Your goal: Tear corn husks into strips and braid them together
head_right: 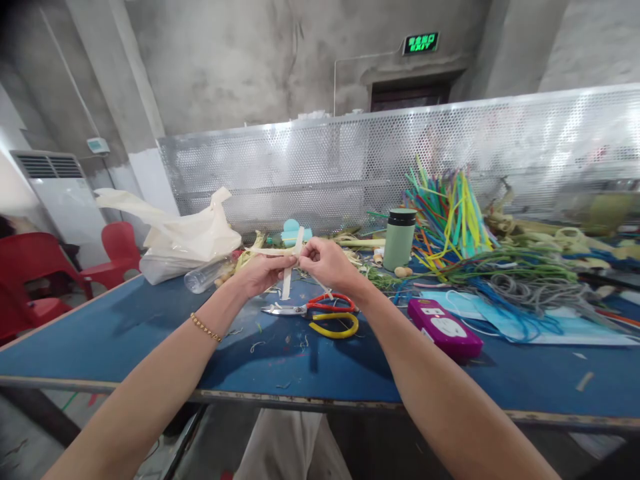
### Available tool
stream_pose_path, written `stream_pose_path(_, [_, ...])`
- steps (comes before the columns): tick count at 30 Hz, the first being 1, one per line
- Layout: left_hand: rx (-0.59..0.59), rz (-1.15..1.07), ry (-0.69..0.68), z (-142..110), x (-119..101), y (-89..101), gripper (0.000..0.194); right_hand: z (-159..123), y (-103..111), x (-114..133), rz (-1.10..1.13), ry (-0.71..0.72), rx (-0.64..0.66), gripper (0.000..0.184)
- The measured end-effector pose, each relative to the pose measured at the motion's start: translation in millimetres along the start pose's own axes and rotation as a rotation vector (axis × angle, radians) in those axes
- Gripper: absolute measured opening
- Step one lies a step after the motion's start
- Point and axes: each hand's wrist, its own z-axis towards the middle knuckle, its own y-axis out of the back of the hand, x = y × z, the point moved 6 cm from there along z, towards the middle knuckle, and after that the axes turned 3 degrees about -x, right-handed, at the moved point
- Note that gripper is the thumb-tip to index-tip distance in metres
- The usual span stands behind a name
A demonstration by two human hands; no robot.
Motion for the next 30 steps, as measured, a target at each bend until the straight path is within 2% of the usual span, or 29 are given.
stream_pose_path(6, [0.02, 0.028, -0.025, 1.0, 1.1, 2.7, 0.026, -1.4, -0.7, 5.1, -0.149, 0.08, -0.049, 0.007])
stream_pose_path(11, [-0.005, 0.016, -0.033, 2.3, 1.4, 5.2, 0.024, -6.2, -3.8, 16.9, -0.256, 0.229, -0.033, 0.006])
stream_pose_path(15, [-0.001, 0.012, -0.032, 3.1, 1.6, 5.5, 0.021, -7.7, -5.2, 18.7, -0.285, 0.274, -0.027, 0.005])
stream_pose_path(24, [-0.016, -0.001, -0.052, 3.5, 0.2, 6.6, 0.018, -2.3, 2.5, 8.9, -0.219, 0.117, -0.091, 0.009])
stream_pose_path(27, [-0.025, -0.007, -0.045, 1.6, -2.1, 5.1, 0.018, -0.6, 6.6, 8.1, -0.096, 0.067, -0.092, 0.011])
stream_pose_path(30, [-0.027, 0.0, -0.026, -0.4, -3.6, 2.5, 0.019, -0.5, 6.0, 4.9, 0.114, -0.03, -0.037, 0.017])
